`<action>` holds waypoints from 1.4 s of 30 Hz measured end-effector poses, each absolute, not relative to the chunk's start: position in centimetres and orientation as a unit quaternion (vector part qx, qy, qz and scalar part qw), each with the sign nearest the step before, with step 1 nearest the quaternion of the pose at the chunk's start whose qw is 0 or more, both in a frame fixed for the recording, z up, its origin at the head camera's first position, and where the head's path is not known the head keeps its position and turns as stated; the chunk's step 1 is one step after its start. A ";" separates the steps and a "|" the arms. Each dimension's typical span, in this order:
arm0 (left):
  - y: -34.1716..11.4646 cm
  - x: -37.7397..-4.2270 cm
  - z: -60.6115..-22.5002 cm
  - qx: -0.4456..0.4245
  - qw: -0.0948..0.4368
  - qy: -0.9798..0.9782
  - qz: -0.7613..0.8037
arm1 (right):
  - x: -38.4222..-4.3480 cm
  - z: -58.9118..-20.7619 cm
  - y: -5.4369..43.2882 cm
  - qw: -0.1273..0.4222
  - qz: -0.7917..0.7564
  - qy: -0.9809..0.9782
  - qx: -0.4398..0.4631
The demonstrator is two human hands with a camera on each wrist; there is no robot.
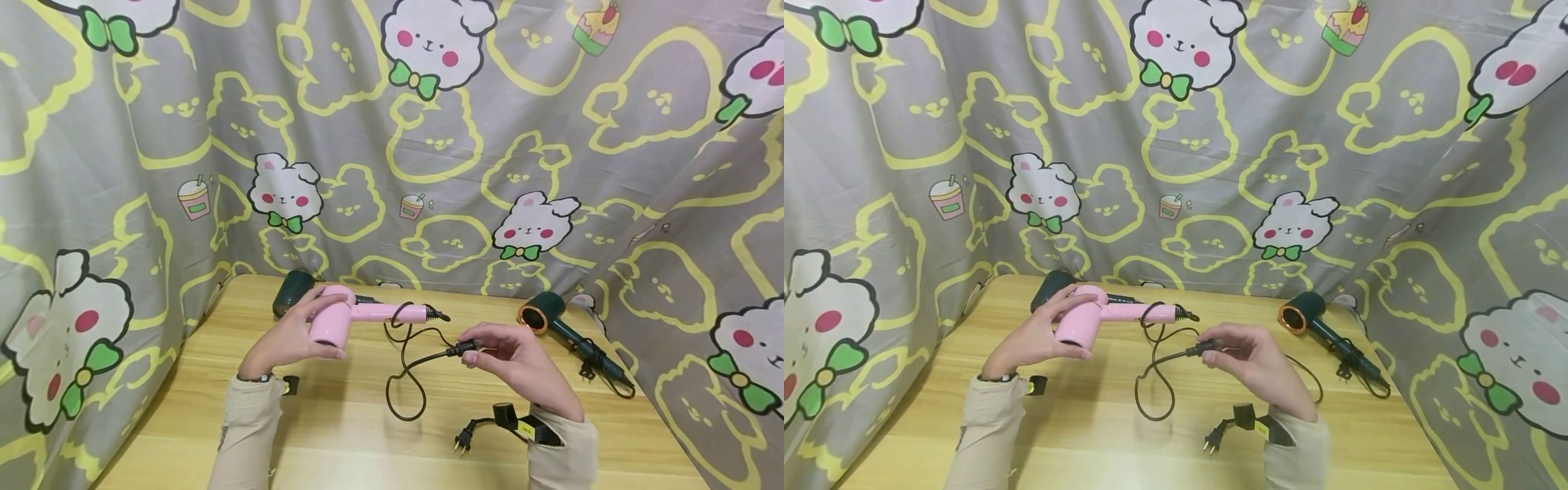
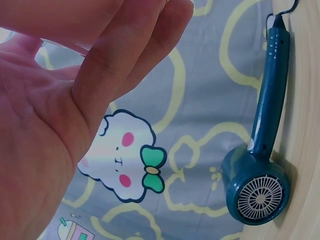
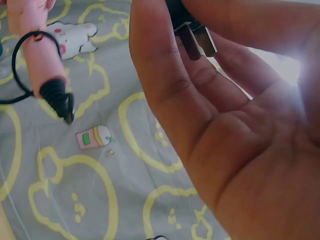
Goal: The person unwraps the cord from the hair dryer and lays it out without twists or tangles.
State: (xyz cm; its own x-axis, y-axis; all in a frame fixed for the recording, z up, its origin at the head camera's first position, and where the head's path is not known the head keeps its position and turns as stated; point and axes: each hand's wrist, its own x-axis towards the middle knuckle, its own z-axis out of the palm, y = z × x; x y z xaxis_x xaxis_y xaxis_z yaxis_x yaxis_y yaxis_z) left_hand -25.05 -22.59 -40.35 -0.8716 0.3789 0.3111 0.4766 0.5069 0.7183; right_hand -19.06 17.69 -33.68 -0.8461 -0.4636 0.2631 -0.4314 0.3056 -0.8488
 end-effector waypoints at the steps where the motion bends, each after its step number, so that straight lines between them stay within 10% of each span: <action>1: -22.6 -25.0 -40.3 -0.245 0.056 -0.867 -0.430 | -19.2 -33.8 17.7 0.016 -0.519 0.811 -0.271; 42: -22.3 -24.6 -39.9 -0.260 0.062 -0.860 -0.434 | -22.7 -36.7 18.8 0.073 -0.540 0.810 -0.216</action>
